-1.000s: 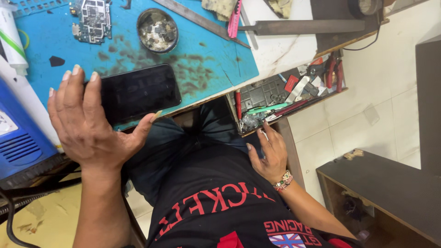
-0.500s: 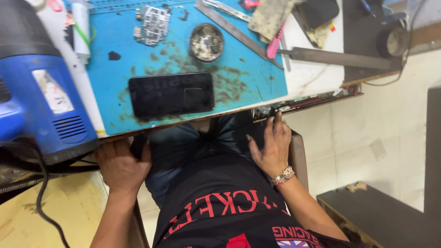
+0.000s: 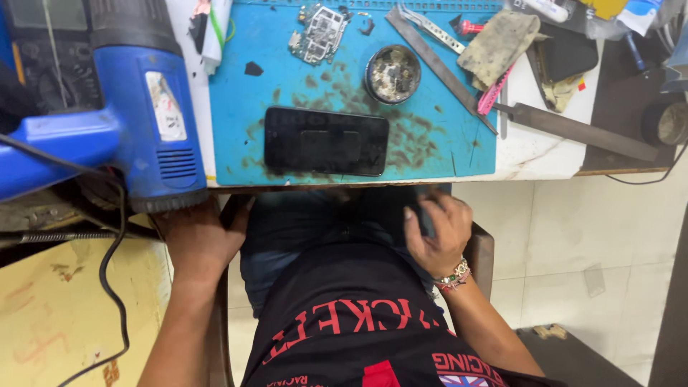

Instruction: The person cleans the edges of a mobile phone with a cloth and then uses a screwdriver to remove screws from the bottom edge of the device while it is held by hand.

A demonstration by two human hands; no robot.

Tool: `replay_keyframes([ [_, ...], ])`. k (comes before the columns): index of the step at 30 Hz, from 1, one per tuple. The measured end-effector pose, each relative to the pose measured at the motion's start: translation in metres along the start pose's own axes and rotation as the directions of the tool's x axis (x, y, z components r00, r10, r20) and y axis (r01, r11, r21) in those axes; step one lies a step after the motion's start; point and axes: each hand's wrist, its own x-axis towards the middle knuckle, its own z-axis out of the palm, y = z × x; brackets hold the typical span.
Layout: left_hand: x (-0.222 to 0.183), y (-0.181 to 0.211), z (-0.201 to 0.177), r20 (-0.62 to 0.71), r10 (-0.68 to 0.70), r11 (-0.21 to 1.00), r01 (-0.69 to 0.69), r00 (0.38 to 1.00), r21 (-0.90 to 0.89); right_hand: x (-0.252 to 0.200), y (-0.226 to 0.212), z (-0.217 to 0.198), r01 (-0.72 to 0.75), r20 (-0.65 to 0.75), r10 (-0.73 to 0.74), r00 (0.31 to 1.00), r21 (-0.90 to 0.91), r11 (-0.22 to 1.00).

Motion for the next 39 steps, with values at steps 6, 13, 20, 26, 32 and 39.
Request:
replay_keyframes([
  [6,0.001,0.005,-0.013,0.041,-0.023,0.996,0.027,0.999,-0.081,0.043,-0.016,-0.019,0.303,-0.078,-0.293,0.953,0.203,0.931],
  [13,-0.020,0.008,-0.028,0.252,-0.150,0.983,0.172,0.956,-0.067,0.056,-0.023,-0.023,0.387,-0.070,-0.386,0.920,0.323,0.864],
  [20,-0.050,-0.002,-0.021,0.755,-0.351,0.921,0.350,0.554,0.171,0.053,-0.034,-0.013,0.163,0.011,-0.192,0.981,0.480,0.862],
  [26,-0.071,-0.005,-0.003,0.303,-0.124,0.983,0.160,0.945,-0.095,0.089,-0.069,-0.006,0.280,0.402,-0.520,0.754,0.519,0.808],
  [32,-0.094,0.000,0.012,0.269,-0.133,0.984,0.160,0.954,-0.079,0.118,-0.104,0.026,-0.003,0.868,-0.320,0.379,0.347,0.938],
  [39,-0.108,0.002,0.012,0.075,-0.083,0.969,0.098,0.994,-0.225,0.120,-0.108,0.097,0.078,0.917,-0.329,0.227,0.320,0.944],
])
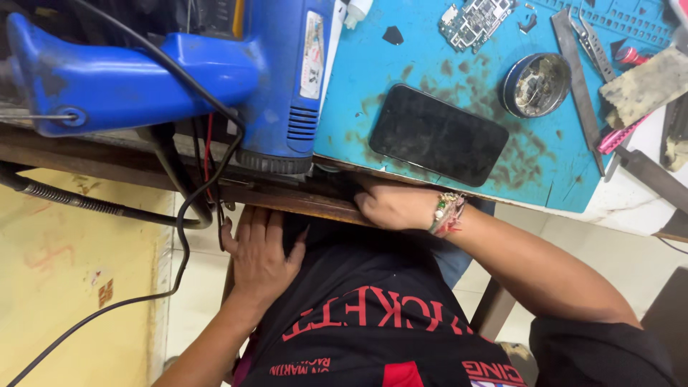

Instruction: The person cleans the edges of a mobile phone with a cloth and then uses a screwdriver to remove screws from the bottom edge of the device while it is held by hand.

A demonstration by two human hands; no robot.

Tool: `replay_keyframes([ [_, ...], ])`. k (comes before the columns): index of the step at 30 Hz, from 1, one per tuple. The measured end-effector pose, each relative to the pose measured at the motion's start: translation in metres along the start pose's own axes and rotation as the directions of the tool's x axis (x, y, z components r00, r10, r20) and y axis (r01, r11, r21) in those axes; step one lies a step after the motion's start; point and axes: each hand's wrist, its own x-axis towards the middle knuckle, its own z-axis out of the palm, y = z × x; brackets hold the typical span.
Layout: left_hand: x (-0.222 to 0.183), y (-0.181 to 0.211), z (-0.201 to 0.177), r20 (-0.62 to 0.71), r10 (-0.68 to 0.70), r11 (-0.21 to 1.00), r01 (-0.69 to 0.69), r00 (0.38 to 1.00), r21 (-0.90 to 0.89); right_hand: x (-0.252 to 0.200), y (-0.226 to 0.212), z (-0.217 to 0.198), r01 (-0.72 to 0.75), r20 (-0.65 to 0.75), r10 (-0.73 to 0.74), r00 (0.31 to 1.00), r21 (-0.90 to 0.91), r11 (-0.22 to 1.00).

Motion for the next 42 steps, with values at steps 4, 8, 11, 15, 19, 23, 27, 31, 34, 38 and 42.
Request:
replay_keyframes([
  [4,-0.002,-0.001,0.004,-0.088,0.050,0.996,-0.057,0.995,-0.075,0.005,0.015,0.015,0.203,-0.228,-0.208,0.951,-0.047,0.978],
  [8,0.001,0.000,0.006,-0.140,0.047,0.986,-0.068,0.989,-0.152,0.017,0.025,0.030,-0.049,-0.094,0.050,0.994,0.009,0.999],
  [11,0.013,0.004,0.009,-0.182,-0.021,0.980,-0.016,0.983,-0.199,0.016,0.033,0.038,-0.156,-0.011,0.155,0.988,-0.078,0.985],
  [15,0.031,0.014,0.024,-0.387,-0.077,0.978,-0.007,0.919,-0.210,0.017,0.035,0.038,0.038,-0.162,-0.039,0.986,-0.005,0.999],
  [19,0.031,0.013,0.033,-0.401,-0.093,0.969,-0.010,0.912,-0.248,0.006,0.017,0.023,-0.078,-0.032,0.080,0.996,0.054,0.996],
  [23,0.033,0.010,0.041,-0.447,-0.071,0.962,-0.058,0.892,-0.267,-0.031,-0.015,-0.013,-0.119,0.058,0.106,0.993,0.287,0.951],
  [27,0.039,0.007,0.045,-0.515,0.005,0.951,-0.163,0.857,-0.261,-0.049,-0.034,-0.027,0.031,-0.162,0.021,0.987,0.315,0.949],
  [31,0.029,0.004,0.052,-0.515,0.014,0.948,-0.176,0.857,-0.266,-0.059,-0.027,-0.007,0.239,-0.445,-0.073,0.892,0.328,0.914],
  [34,0.038,0.007,0.056,-0.521,-0.004,0.948,-0.163,0.854,-0.275,-0.064,-0.015,0.005,0.430,-0.657,-0.240,0.714,0.141,0.892],
  [38,0.062,0.015,0.044,-0.567,0.018,0.963,-0.166,0.824,-0.212,-0.082,0.004,0.023,0.520,-0.777,-0.348,0.524,-0.031,0.854],
  [42,0.097,0.022,0.027,-0.447,-0.008,0.935,-0.152,0.895,-0.320,-0.104,0.013,0.046,0.463,-0.919,-0.184,0.348,-0.002,0.886],
])
